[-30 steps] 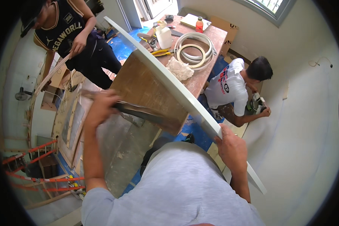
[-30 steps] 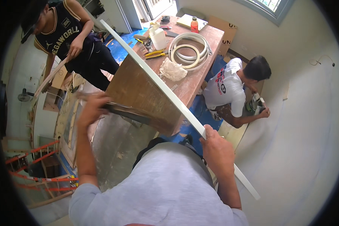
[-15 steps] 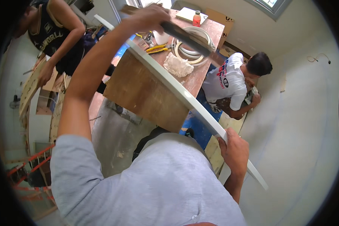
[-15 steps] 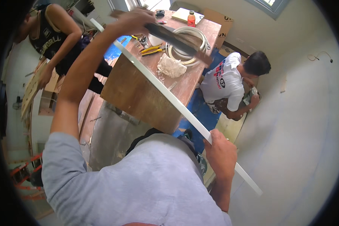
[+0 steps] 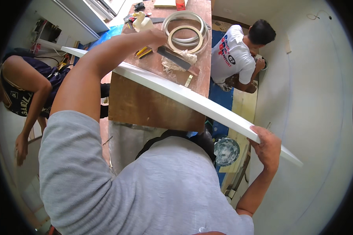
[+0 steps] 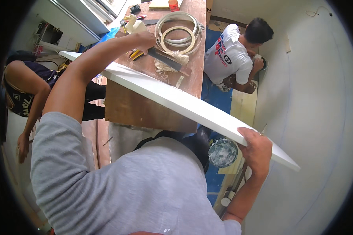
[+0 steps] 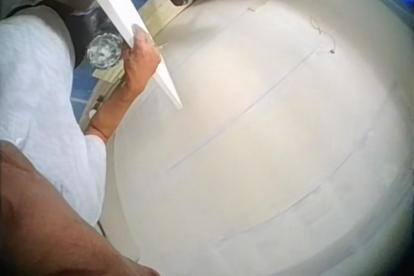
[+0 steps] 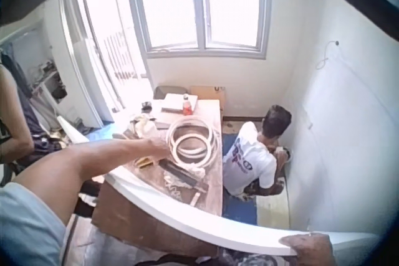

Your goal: The person sands the edge of a white wooden board with a sanding block and then wipes the surface with a cloth.

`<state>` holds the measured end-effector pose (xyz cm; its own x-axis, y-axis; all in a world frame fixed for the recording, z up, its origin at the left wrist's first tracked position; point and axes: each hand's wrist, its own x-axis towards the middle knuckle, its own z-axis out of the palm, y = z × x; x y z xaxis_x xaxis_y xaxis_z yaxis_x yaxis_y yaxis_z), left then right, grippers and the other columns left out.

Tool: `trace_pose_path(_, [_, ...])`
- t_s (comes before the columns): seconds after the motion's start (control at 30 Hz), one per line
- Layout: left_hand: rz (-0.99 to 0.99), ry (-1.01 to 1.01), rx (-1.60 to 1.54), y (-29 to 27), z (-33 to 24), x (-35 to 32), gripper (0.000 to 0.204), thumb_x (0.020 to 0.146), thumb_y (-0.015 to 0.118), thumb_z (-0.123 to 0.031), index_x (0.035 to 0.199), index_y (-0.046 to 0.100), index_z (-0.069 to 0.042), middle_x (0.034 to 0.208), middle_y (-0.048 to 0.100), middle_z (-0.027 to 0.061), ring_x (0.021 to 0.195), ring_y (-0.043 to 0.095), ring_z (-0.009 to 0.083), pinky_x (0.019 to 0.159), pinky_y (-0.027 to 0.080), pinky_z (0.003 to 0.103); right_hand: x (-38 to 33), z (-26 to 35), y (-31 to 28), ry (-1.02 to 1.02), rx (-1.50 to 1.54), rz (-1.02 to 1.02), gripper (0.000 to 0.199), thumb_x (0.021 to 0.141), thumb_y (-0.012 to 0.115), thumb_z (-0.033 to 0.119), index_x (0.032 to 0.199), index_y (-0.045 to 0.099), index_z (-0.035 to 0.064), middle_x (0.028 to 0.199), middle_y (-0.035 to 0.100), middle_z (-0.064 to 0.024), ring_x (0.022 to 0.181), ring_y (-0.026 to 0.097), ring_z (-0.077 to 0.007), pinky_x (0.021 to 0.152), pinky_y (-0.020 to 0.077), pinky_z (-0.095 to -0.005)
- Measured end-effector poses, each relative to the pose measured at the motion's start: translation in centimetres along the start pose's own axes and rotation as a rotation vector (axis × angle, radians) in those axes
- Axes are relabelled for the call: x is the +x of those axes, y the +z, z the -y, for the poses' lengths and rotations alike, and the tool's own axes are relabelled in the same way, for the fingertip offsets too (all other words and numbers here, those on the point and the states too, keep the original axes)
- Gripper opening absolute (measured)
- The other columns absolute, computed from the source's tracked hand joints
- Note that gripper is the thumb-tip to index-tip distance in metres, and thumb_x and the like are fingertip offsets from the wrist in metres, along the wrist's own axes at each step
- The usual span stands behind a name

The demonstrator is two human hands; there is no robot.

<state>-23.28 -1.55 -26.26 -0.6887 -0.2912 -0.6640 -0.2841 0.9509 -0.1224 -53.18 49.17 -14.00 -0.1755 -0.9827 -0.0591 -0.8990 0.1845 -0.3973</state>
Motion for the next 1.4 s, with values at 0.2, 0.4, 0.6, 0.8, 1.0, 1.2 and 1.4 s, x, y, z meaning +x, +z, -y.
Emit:
trace_pose_path(0.2, [-0.124, -0.079, -0.337, -2.9, 1.3, -3.7, 0.060, 0.089, 0.080, -0.039, 0.139, 0.065, -0.009, 0.129, 0.071, 0.0207, 0.117, 0.069, 0.0379, 0.101, 0.054, 0.047, 0.2, 1.1, 0.4, 0.040, 0.000, 0.074, 0.044, 0.075, 0.086, 0.008, 0.117, 0.076, 0.0122, 0.118, 0.077, -0.0091, 0.100, 0.074, -0.0334, 0.087, 0.0579, -0.0402])
trace_pose_path(0.4, [-1.355, -0.205, -0.654, -2.3, -4.0, -24.9, 0.032, 0.098, 0.074, -0.026, 0.124, 0.074, -0.008, 0.108, 0.076, 0.0127, 0.099, 0.073, 0.0255, 0.088, 0.057, 0.036, -0.6, 1.0, 0.6, 0.050, 0.012, 0.167, 0.052, 0.077, 0.086, 0.005, 0.127, 0.074, 0.0081, 0.121, 0.076, -0.0168, 0.110, 0.072, -0.0379, 0.096, 0.0563, -0.0421])
trace_pose_path(0.6, [-1.767, -0.761, -0.474, 12.8, -5.8, -28.9, 0.015, 0.096, 0.064, -0.007, 0.095, 0.071, 0.006, 0.101, 0.073, 0.0224, 0.094, 0.070, 0.0426, 0.086, 0.056, 0.048, 0.0, 1.0, -0.2, 0.071, 0.028, 0.236, 0.054, 0.076, 0.088, 0.006, 0.129, 0.074, 0.0084, 0.121, 0.075, -0.0187, 0.110, 0.073, -0.0382, 0.096, 0.0565, -0.0416])
trace_pose_path(0.8, [-1.531, -0.645, -0.383, 12.9, -11.1, -26.3, 0.016, 0.098, 0.066, -0.022, 0.094, 0.074, -0.008, 0.103, 0.070, 0.0103, 0.109, 0.064, 0.0311, 0.105, 0.042, 0.048, 1.8, 0.6, -1.0, 0.050, 0.017, 0.275, 0.055, 0.074, 0.088, 0.004, 0.127, 0.075, 0.0081, 0.116, 0.076, -0.0190, 0.106, 0.074, -0.0366, 0.094, 0.0567, -0.0394])
trace_pose_path(1.0, [-1.709, -0.604, -0.316, 12.5, -6.7, -23.6, 0.013, 0.090, 0.069, -0.019, 0.081, 0.069, -0.010, 0.084, 0.066, 0.0066, 0.103, 0.065, 0.0289, 0.104, 0.042, 0.047, 5.0, 0.5, -2.9, 0.145, -0.005, 0.356, 0.047, 0.074, 0.086, 0.008, 0.120, 0.076, 0.0061, 0.091, 0.076, -0.0149, 0.081, 0.072, -0.0285, 0.079, 0.0550, -0.0369])
trace_pose_path(1.2, [-1.502, -0.934, -0.028, 19.3, 4.3, -24.0, 0.016, 0.093, 0.056, -0.019, 0.091, 0.069, -0.010, 0.093, 0.069, 0.0103, 0.111, 0.062, 0.0314, 0.108, 0.036, 0.055, 7.1, -0.3, -2.6, 0.168, -0.004, 0.326, 0.019, 0.078, 0.080, 0.006, 0.093, 0.071, -0.0010, 0.068, 0.065, -0.0072, 0.064, 0.058, -0.0142, 0.065, 0.0496, -0.0341])
trace_pose_path(1.4, [-1.528, -1.120, -0.026, 25.7, 13.6, -28.9, 0.021, 0.099, 0.054, -0.023, 0.097, 0.074, -0.016, 0.111, 0.074, 0.0062, 0.120, 0.063, 0.0290, 0.108, 0.037, 0.051, 6.9, -1.5, -2.7, 0.223, 0.041, 0.352, 0.020, 0.078, 0.080, 0.006, 0.094, 0.072, -0.0019, 0.069, 0.065, -0.0030, 0.066, 0.058, -0.0124, 0.065, 0.0492, -0.0333])
